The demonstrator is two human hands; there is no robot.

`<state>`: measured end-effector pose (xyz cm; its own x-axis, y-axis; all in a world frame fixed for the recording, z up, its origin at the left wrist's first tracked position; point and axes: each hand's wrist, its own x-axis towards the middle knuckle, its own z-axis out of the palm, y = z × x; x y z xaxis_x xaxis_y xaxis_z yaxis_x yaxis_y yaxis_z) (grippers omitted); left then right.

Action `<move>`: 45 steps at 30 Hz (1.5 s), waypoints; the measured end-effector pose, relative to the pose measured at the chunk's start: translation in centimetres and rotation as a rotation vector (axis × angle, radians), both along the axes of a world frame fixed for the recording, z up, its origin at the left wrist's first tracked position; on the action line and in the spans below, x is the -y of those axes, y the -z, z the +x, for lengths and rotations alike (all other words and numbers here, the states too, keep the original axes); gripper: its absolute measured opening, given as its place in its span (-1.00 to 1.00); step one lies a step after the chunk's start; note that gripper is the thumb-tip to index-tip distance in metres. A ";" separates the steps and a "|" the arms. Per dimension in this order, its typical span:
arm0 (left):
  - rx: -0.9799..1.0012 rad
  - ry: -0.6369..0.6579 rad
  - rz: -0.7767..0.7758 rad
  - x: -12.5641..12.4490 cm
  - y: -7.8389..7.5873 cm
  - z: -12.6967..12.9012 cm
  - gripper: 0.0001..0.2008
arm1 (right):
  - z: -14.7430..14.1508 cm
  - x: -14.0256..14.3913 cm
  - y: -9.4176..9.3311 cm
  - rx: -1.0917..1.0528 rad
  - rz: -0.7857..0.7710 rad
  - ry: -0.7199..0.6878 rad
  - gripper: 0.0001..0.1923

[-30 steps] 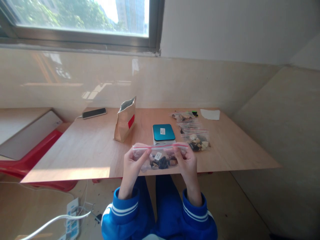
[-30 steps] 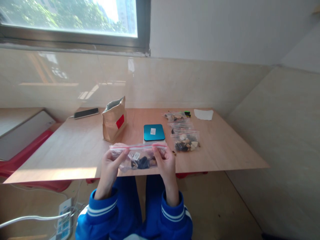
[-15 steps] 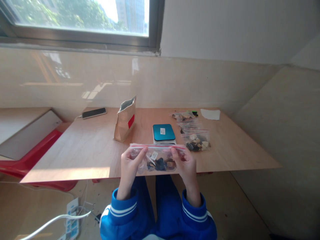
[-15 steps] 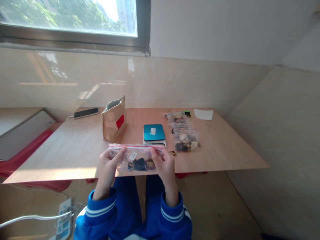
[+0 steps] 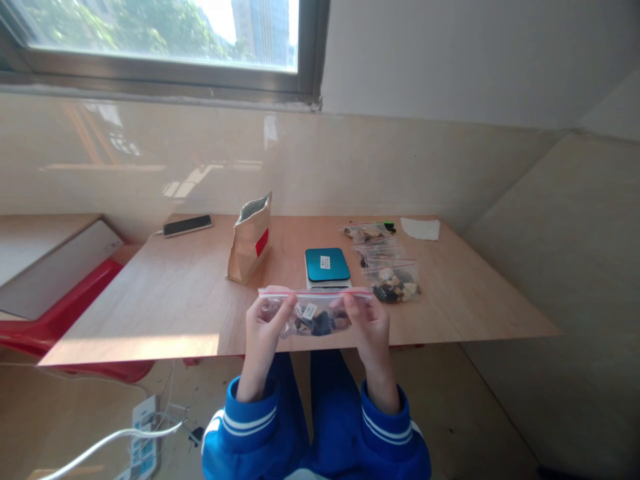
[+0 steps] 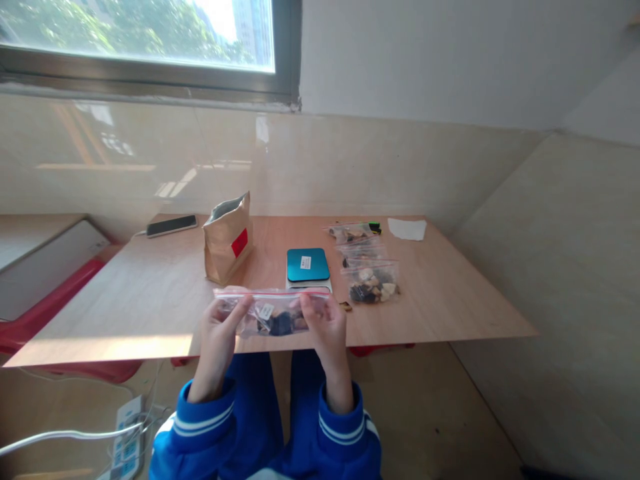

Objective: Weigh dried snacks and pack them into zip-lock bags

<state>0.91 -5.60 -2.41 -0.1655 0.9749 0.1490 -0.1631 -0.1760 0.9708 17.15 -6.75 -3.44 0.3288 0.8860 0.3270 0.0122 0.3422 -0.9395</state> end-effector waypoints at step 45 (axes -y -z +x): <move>-0.014 0.137 -0.014 -0.2 -0.8 0.4 -0.83 | -1.6 -0.7 -0.5 -0.099 -0.044 -0.103 -0.87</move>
<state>1.31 -5.42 -1.61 -0.0288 0.9902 0.1363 -0.1709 -0.1392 0.9754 15.51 -6.07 -2.94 0.2635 0.9295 0.2579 -0.1142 0.2956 -0.9485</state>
